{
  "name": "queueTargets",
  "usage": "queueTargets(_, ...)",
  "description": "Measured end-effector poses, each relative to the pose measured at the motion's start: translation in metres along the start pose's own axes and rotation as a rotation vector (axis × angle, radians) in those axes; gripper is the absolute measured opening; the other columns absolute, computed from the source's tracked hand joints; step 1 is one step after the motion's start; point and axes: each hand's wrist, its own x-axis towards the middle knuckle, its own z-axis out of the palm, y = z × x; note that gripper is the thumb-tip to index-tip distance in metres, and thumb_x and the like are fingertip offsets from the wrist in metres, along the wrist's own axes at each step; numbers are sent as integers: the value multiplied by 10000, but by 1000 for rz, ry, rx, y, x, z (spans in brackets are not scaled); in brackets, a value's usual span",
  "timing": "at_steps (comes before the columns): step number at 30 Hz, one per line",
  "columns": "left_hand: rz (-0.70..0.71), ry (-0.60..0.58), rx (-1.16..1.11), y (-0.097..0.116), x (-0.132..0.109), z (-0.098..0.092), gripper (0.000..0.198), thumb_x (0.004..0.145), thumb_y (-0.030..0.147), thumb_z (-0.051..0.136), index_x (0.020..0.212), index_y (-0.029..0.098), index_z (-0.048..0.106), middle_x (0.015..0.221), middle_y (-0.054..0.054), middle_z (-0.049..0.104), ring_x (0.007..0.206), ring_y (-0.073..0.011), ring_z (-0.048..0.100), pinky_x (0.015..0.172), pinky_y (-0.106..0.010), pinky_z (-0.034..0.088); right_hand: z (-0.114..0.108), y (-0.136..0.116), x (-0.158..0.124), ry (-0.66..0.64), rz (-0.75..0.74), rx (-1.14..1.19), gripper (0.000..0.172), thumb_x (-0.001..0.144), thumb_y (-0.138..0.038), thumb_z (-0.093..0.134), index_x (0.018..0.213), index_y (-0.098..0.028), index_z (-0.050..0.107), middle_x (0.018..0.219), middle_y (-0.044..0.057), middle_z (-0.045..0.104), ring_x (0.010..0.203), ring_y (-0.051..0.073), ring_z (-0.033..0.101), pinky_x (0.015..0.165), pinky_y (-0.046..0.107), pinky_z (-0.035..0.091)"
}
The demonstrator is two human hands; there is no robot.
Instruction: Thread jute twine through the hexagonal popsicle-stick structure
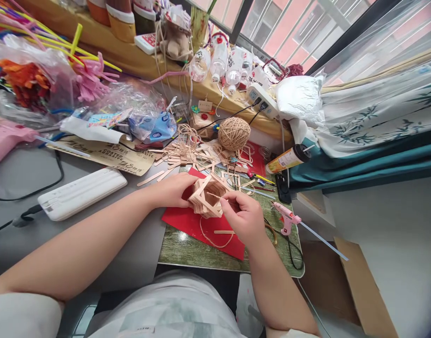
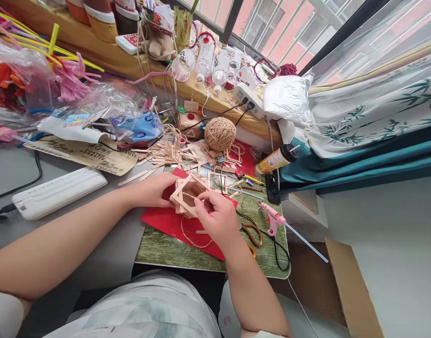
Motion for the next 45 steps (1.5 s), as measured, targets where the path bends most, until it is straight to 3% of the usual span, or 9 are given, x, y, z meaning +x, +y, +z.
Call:
queueTargets(4, -24, -14, -9, 2, 0, -3, 456, 806, 371, 828, 1227, 240, 711, 1223, -80, 758, 1122, -307, 685, 915, -376, 495, 1, 0, 1, -6, 6, 5, 126, 980, -314, 683, 893, -238, 732, 719, -15, 650, 631, 151, 575, 619, 298, 471)
queueTargets(9, 10, -9, -67, 2, -1, -6, 555, 856, 346, 807, 1386, 248, 679, 1321, -81, 739, 1215, -291, 668, 1015, -377, 491, 4, 9, -4, 4, -4, 24, 128, 1002, -310, 663, 908, -243, 718, 836, 16, 700, 744, 177, 623, 702, 321, 504)
queueTargets(14, 17, -4, -126, -8, -4, -2, 670, 845, 328, 840, 1481, 266, 639, 1448, -90, 683, 1333, -289, 633, 1110, -377, 483, 2, 17, -14, 19, -17, 41, 108, 1008, -283, 662, 928, -237, 719, 861, 12, 698, 643, 143, 515, 621, 315, 432)
queueTargets(18, 34, -7, -156, -8, -5, -2, 632, 868, 308, 825, 1470, 274, 636, 1454, -82, 674, 1343, -272, 631, 1148, -380, 480, -9, 12, -25, 38, -53, 6, 78, 991, -230, 666, 949, -246, 730, 918, 20, 753, 618, 139, 519, 588, 318, 421)
queueTargets(24, 58, -2, -138, -2, -5, -5, 637, 889, 278, 809, 1494, 264, 612, 1450, -88, 674, 1323, -260, 631, 1132, -365, 488, -20, -2, -26, -9, -224, -102, 118, 968, -148, 671, 937, -256, 706, 877, 9, 755, 774, 176, 687, 753, 333, 548)
queueTargets(45, 90, -4, -85, -1, -8, -5, 681, 876, 270, 817, 1518, 290, 590, 1508, -91, 637, 1403, -276, 613, 1184, -410, 493, -30, -2, -24, -143, -288, -193, 145, 975, -97, 644, 960, -233, 692, 888, 20, 743, 796, 178, 688, 766, 338, 539)
